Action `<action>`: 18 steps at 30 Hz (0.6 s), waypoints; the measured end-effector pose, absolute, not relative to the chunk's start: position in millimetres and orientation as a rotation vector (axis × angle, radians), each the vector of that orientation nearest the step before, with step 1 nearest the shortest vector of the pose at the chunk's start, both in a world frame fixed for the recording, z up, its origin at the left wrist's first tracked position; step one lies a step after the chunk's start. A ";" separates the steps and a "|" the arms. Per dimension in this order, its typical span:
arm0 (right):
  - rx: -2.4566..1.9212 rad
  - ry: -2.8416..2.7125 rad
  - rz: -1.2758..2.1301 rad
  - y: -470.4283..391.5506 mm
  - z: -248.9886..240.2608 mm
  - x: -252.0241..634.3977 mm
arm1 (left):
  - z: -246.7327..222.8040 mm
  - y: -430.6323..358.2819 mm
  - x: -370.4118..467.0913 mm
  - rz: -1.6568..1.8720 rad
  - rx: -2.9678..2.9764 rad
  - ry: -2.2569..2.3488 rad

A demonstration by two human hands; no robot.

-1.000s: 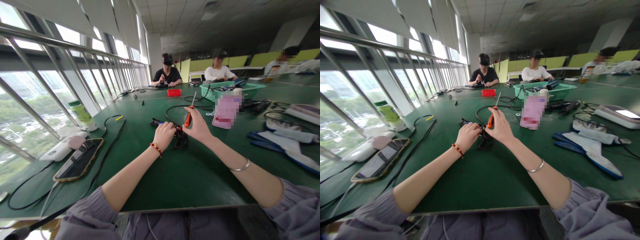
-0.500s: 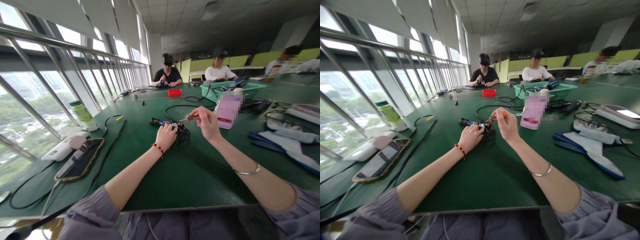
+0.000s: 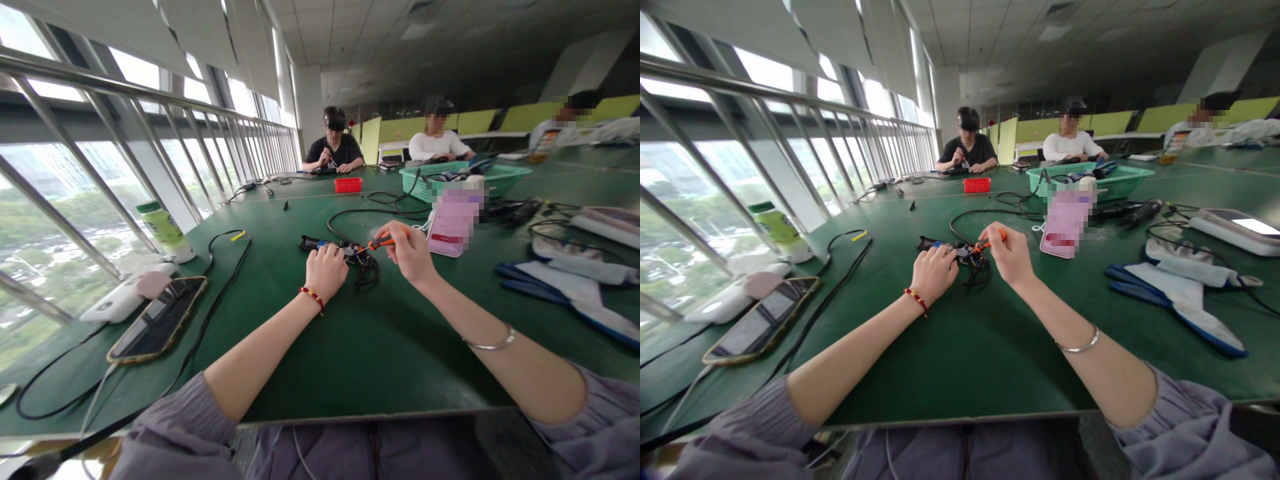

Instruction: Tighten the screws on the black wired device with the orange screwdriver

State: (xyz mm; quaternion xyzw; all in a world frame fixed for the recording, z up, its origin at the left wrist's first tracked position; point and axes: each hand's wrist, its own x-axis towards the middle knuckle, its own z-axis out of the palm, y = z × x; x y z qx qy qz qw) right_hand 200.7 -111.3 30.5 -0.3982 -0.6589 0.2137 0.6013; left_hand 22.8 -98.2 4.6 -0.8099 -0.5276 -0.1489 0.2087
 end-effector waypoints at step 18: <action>-0.884 -1.524 0.562 -113.3 33.3 196.9 | 9.0 -94.1 18.5 -0.422 -2.281 -1.434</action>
